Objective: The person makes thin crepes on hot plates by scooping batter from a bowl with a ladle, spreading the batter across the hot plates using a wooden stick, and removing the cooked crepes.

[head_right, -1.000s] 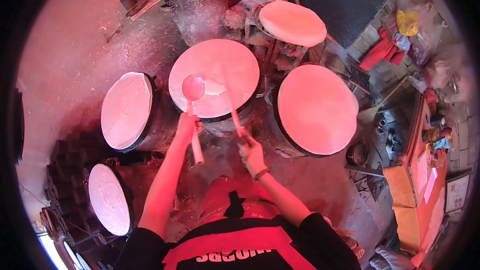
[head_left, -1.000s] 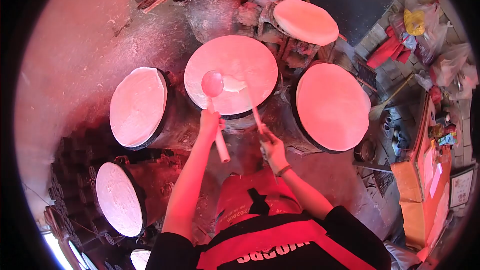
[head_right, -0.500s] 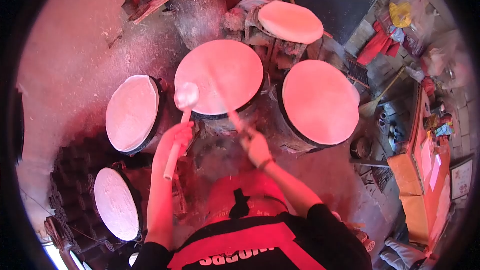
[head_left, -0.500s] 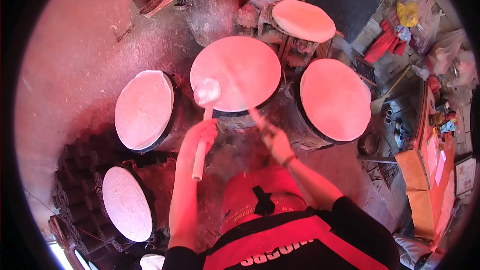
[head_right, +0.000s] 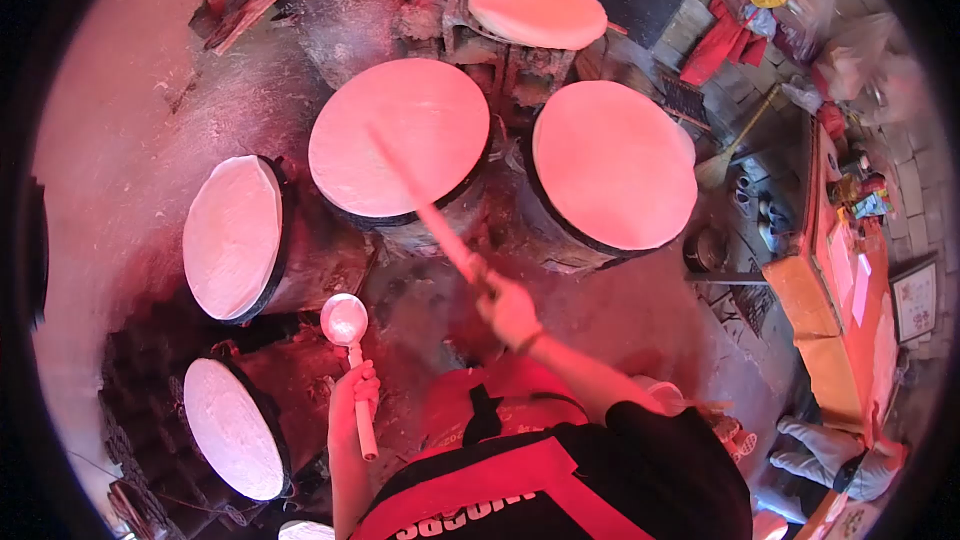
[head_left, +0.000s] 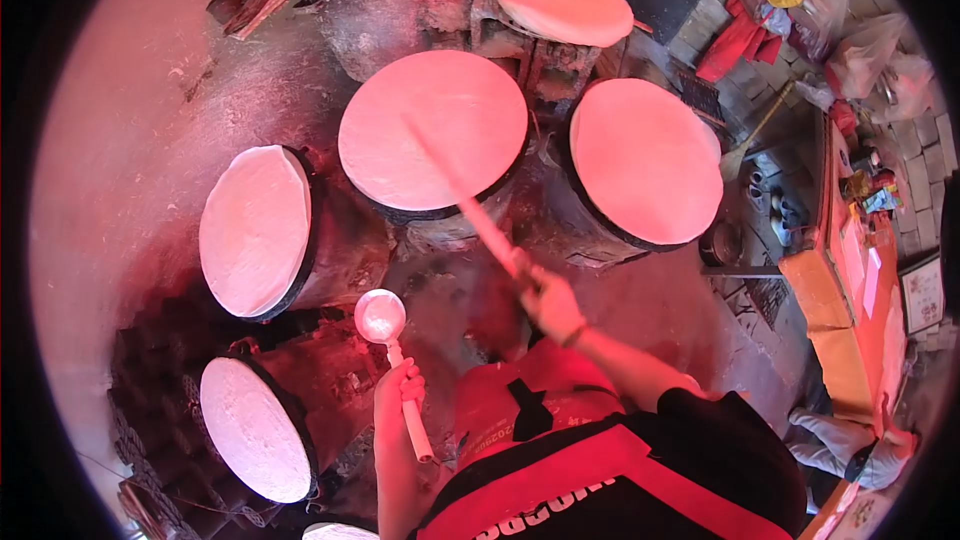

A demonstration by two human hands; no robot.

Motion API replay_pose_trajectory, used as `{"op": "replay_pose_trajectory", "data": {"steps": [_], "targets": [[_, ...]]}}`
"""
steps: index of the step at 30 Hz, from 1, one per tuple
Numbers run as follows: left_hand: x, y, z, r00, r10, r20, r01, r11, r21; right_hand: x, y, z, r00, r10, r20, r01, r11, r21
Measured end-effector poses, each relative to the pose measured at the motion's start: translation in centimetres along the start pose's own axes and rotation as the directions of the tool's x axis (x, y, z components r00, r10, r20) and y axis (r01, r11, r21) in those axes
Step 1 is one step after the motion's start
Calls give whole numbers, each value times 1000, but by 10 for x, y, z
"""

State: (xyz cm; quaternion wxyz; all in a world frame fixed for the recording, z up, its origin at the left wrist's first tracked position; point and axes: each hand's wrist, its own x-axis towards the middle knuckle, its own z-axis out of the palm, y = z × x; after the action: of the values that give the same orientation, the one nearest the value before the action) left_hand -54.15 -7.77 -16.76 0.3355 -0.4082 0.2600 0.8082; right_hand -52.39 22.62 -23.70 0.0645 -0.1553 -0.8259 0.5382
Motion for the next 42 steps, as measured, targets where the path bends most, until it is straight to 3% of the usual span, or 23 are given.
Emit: {"op": "replay_pose_trajectory", "data": {"steps": [1,2,3,5,6,7,9,11,13,15,19,21,23,25,26,29,30,31,33,35,39,41,42], "targets": [[2,-4,2,1000,3,3,-3,1000,-29,-26,6,12,999,-19,41,16,998,68],[3,-5,5,1000,-2,9,2,1000,-28,-43,-18,0,973,97,210,-88,995,-54],[4,-5,10,997,-46,56,50,996,-79,-47,-27,-11,953,95,288,-42,982,-186],[0,-9,27,991,-84,105,97,987,-126,-40,-19,-35,971,20,240,28,980,-196],[-5,-12,41,992,-64,112,78,989,-122,-22,-13,-51,981,-180,69,188,973,-133],[-9,-15,54,992,-45,121,60,991,-117,6,-9,-71,925,-362,-116,352,931,-100],[-13,-27,73,991,-25,135,44,988,-145,54,-30,-136,982,41,-182,-38,999,17],[-10,-39,86,985,8,171,22,984,-176,116,-46,-208,943,299,-146,-324,923,-206],[-6,-57,95,972,31,231,22,974,-224,164,-17,-277,979,3,-206,-92,900,-425],[-5,-79,108,974,97,207,-48,972,-230,193,-23,-329,948,-172,-268,-78,692,-718],[-8,-120,146,980,84,181,-7,922,-388,274,50,-410,939,-230,-257,-57,632,-773],[-10,-135,159,984,71,164,4,909,-416,291,69,-428,975,-92,-201,-116,561,-819],[-12,-146,179,979,110,171,-37,923,-383,300,71,-433,981,-67,-183,-106,605,-789],[-13,-154,199,977,145,155,-81,931,-357,303,70,-431,979,86,-184,-183,765,-617],[-12,-156,208,977,160,138,-106,937,-333,317,83,-436,973,211,-90,-226,812,-538],[-6,-155,226,979,159,131,-117,951,-285,313,88,-435,975,217,-50,-220,898,-380],[-3,-153,231,977,146,157,-100,959,-267,309,83,-434,992,101,-70,-120,921,-369],[-2,-152,236,977,157,145,-111,953,-281,310,78,-441,994,99,-49,-111,922,-371],[2,-150,246,975,145,170,-106,969,-221,316,58,-457,982,117,150,-125,991,50],[8,-148,255,973,159,167,-123,970,-207,302,-15,-462,970,139,200,-180,962,205],[15,-134,282,972,179,153,-155,976,-154,342,-94,-483,993,29,117,-40,994,98],[22,-119,293,964,189,184,-179,981,-70,390,-118,-506,979,-202,32,205,961,-188],[26,-109,299,963,185,197,-176,982,-63,393,-152,-503,962,-268,-60,225,895,-386]]}}
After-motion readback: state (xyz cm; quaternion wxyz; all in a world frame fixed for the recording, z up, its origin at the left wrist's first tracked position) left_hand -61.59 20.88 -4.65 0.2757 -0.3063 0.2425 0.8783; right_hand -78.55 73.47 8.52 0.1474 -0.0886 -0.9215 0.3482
